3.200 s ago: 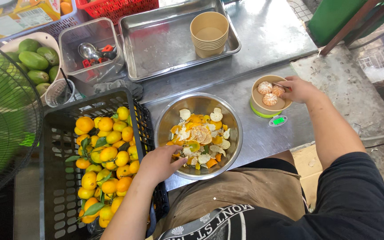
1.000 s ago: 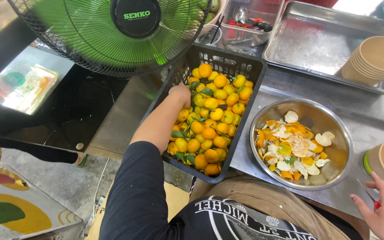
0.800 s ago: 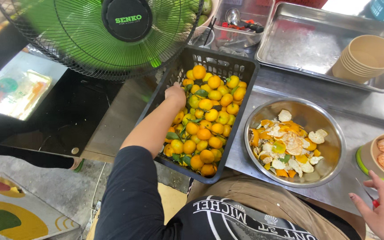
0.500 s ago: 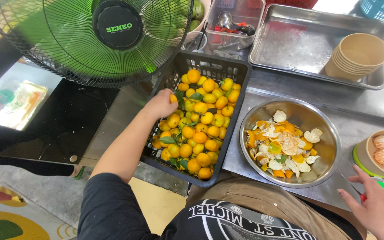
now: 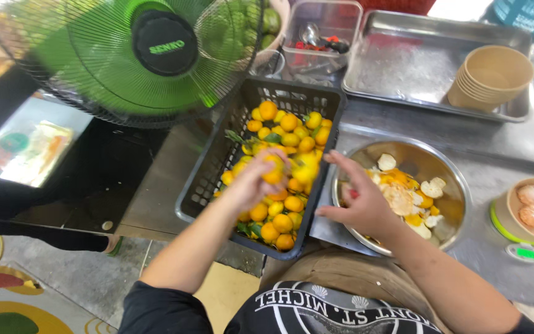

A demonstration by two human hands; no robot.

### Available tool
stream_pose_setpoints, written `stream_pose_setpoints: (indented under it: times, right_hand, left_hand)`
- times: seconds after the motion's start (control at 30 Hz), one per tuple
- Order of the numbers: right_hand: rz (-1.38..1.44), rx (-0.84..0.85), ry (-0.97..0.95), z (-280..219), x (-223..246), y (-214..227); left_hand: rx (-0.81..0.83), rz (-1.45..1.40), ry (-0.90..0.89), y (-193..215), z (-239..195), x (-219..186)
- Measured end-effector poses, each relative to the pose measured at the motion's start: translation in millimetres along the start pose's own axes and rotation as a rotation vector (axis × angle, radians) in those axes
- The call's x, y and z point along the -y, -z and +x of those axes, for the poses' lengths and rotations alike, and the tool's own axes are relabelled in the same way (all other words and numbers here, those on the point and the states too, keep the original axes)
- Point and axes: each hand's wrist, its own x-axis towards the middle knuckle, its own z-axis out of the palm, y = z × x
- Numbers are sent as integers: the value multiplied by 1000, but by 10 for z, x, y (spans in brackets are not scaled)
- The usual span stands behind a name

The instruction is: The person peels citrus fruits by hand and places the peeled segments into a small paper cup while putting the peels into a metal bowl.

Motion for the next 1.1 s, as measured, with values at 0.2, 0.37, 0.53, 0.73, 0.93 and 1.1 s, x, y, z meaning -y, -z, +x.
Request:
stream_pose_setpoints:
  times: [0.2,0.37,0.53,0.73,0.93,1.1]
  right_hand:
    - [-105,20,523,299,37,-446]
    - [-148,148,233,251,-142,-670]
    - [106,186,-20,329,-342,-661]
    - [91,73,288,457,-252,-572]
    - [375,-229,43,61,-484,-102]
    - [477,-464,-33,-211,-663,184]
  left_hand:
    - [-5,218,-28,-115,-278,136]
    - [-186,1142,-386,50,-600,-153]
    - [-828,647,-376,543,-717,-937]
    - [-240,897,-590,-209,-282,-178]
    - [-21,512,-408,-1114,213,379]
    - [11,194,-92,-1247,659,790]
